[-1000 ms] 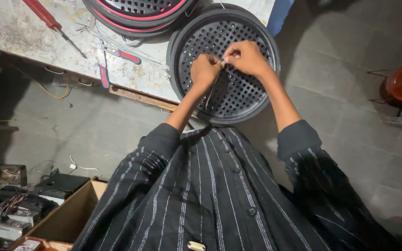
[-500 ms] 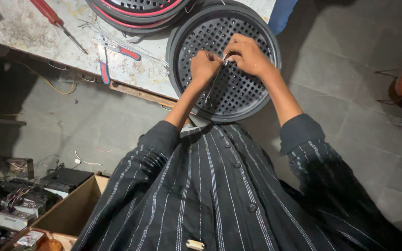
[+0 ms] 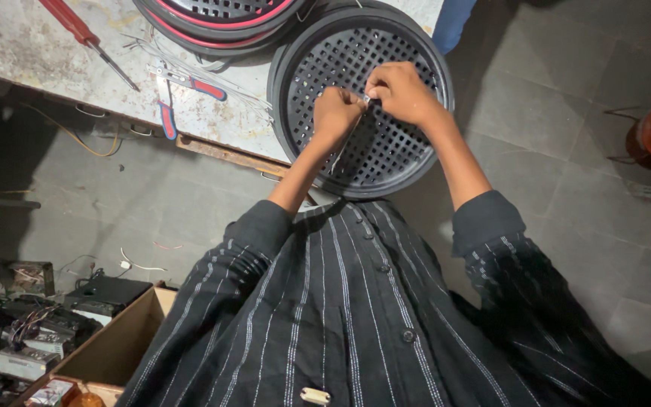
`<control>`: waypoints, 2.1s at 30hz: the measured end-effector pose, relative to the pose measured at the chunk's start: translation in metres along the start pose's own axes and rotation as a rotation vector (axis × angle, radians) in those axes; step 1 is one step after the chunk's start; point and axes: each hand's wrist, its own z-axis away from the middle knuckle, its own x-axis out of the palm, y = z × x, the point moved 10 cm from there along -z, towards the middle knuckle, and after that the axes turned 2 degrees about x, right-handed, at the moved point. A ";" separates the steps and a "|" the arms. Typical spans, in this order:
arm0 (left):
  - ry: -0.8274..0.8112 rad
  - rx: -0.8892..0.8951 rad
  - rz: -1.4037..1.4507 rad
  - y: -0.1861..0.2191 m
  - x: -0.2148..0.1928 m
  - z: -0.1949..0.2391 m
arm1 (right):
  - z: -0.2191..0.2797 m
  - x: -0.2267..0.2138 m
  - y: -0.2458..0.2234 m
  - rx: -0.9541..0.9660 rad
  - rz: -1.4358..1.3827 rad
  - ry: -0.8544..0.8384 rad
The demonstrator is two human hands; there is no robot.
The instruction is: The person assembles LED light strips into circular plastic frames by threading wires through the perforations and securing them with pliers. They repeatedly pick up LED modules, align them on the frame, and crimp the wires to hold them in place.
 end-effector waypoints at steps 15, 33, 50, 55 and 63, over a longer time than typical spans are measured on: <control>0.084 -0.035 0.297 -0.039 0.037 -0.008 | -0.109 0.092 -0.138 -0.140 -0.035 0.008; 0.056 -0.147 0.239 -0.004 -0.007 0.021 | -0.199 0.262 -0.155 0.106 0.392 0.046; -0.008 -0.176 0.370 -0.028 0.011 -0.001 | 0.054 -0.078 -0.214 0.133 -0.287 -0.428; -0.023 -0.222 0.332 0.004 -0.006 0.014 | 0.144 -0.055 -0.203 0.497 -0.826 -0.632; 0.058 -0.297 0.200 0.011 -0.007 0.018 | 0.159 -0.062 -0.205 0.208 -1.010 -0.426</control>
